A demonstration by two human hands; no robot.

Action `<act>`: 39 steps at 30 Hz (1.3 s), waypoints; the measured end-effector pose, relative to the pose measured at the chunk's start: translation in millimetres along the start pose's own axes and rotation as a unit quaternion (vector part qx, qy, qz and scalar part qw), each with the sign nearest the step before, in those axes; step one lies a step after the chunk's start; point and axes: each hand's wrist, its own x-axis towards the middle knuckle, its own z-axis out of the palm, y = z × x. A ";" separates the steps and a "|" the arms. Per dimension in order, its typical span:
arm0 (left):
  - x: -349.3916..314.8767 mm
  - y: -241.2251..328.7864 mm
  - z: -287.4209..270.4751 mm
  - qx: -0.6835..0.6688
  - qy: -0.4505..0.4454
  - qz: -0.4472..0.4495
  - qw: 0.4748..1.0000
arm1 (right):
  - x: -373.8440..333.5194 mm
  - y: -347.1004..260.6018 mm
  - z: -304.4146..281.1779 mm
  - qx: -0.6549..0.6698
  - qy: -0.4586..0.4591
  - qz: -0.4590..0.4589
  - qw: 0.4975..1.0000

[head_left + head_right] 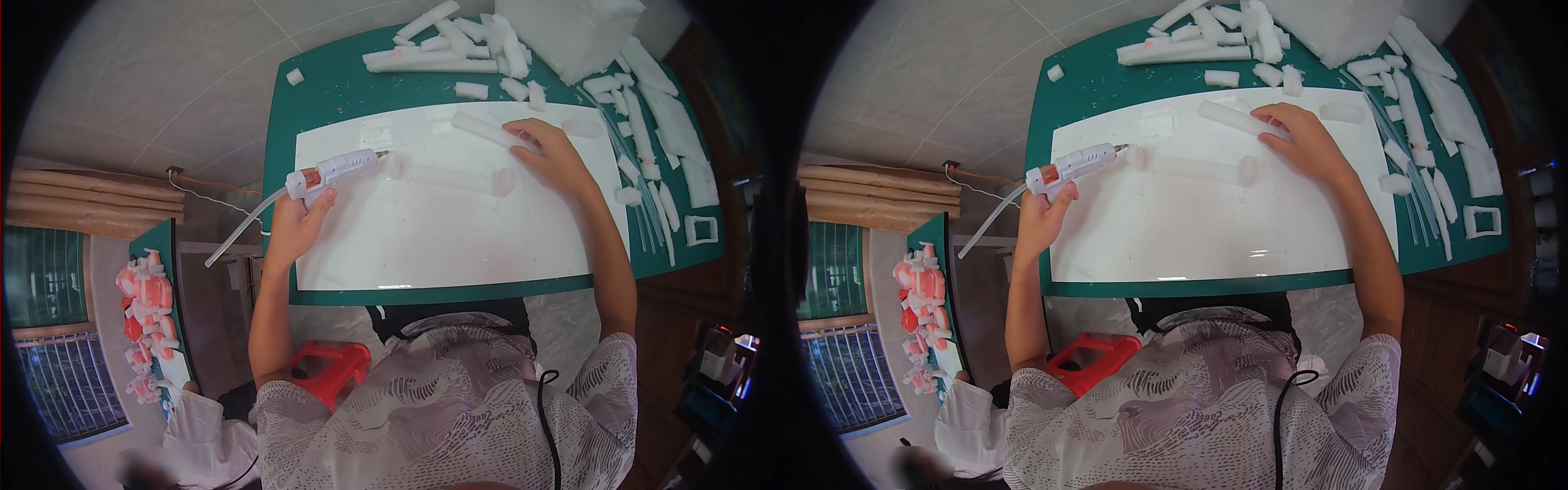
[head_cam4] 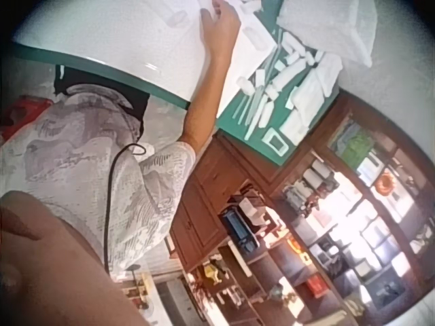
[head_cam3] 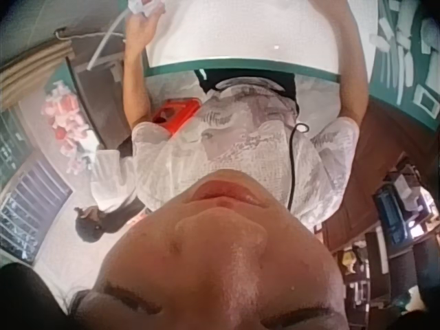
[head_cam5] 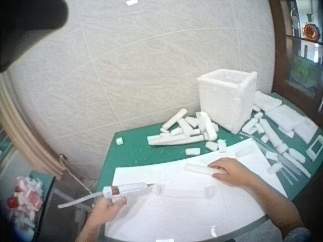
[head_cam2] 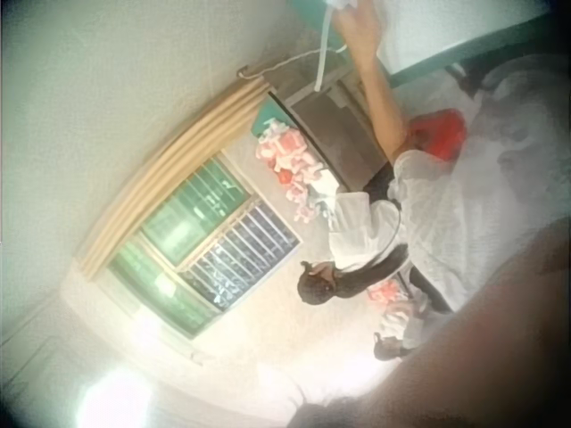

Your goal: Using a hot glue gun to assemble various pieces of white foam on a board.

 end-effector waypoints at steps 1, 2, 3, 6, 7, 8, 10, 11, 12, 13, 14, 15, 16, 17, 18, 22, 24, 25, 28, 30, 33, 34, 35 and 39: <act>0.2 -0.4 -0.5 0.000 0.000 0.000 1.000 | 0.0 0.8 0.2 0.002 0.003 -0.003 1.000; 0.4 -1.4 -1.3 0.011 -0.005 -0.003 1.000 | 0.1 0.7 0.2 0.002 0.003 -0.003 1.000; 0.6 -2.0 -1.9 0.021 -0.010 -0.007 1.000 | 0.3 0.3 0.4 -0.002 0.002 0.000 1.000; 0.0 -0.5 -2.5 0.029 -0.016 -0.010 0.999 | 0.3 1.4 1.1 -0.006 0.004 -0.002 1.000; -0.7 0.6 -2.0 0.030 -0.017 -0.010 0.999 | 0.2 1.9 1.2 -0.007 0.005 -0.007 1.000; -2.2 1.7 -0.9 0.026 -0.010 -0.012 1.000 | 0.0 1.5 1.2 -0.006 0.006 -0.007 1.000; -2.7 2.9 -0.4 0.022 -0.004 -0.014 1.000 | -0.1 0.0 0.8 -0.001 0.004 -0.012 1.000; -2.6 3.4 -0.3 0.021 -0.003 -0.010 1.000 | -0.3 0.9 0.8 -0.001 0.005 -0.012 1.000; -2.6 3.6 -0.3 0.019 -0.002 -0.007 1.000 | -0.5 2.6 1.0 0.000 0.005 -0.016 1.000; -2.7 3.6 -0.2 0.019 -0.002 -0.007 1.000 | -0.7 3.9 1.3 0.000 0.006 -0.021 1.000; -2.6 3.9 -0.4 0.021 -0.003 -0.010 1.000 | -0.7 4.3 1.4 0.000 0.006 -0.021 1.000; -2.5 4.0 -0.6 0.023 -0.003 -0.014 1.000 | -0.7 4.7 1.5 0.000 0.007 -0.023 1.000; -2.4 3.4 -0.8 0.023 -0.003 -0.013 1.000 | -0.7 4.9 1.6 0.000 0.008 -0.025 1.000; -1.8 1.4 -0.8 0.020 -0.004 -0.012 1.000 | -0.7 5.3 1.9 0.000 0.008 -0.024 1.000; -1.3 -0.4 -1.0 0.016 -0.005 -0.011 1.000 | -0.6 5.5 2.2 -0.001 0.007 -0.023 1.000; -6.0 -2.8 -6.1 0.024 -0.014 -0.014 0.999 | -0.6 5.2 2.3 0.002 0.011 -0.027 1.000; -8.7 -1.7 -8.0 0.016 -0.023 -0.009 1.000 | -0.6 3.6 1.4 0.003 0.008 -0.026 1.000; -9.2 -1.0 -8.1 0.016 -0.023 -0.010 1.000 | -0.6 3.1 1.5 0.003 0.006 -0.024 1.000; -10.2 1.1 -5.9 0.020 -0.028 -0.019 0.999 | -0.4 5.2 2.2 0.003 0.010 -0.025 1.000; -10.2 -0.4 -5.3 0.013 -0.029 -0.015 0.999 | -0.1 6.5 2.6 0.002 0.010 -0.029 1.000; -9.6 0.3 -8.0 0.040 -0.035 -0.020 0.998 | -0.1 6.5 2.5 0.002 0.010 -0.032 0.999; -9.5 0.1 -8.0 0.040 -0.035 -0.020 0.998 | -0.2 6.4 2.6 0.004 0.009 -0.032 0.999; -9.7 -0.6 -7.8 0.029 -0.033 -0.023 0.999 | -0.2 6.4 2.8 0.004 0.009 -0.032 0.999; -9.9 -0.7 -8.0 0.010 -0.027 -0.014 0.999 | -0.2 6.4 2.6 0.002 0.010 -0.029 1.000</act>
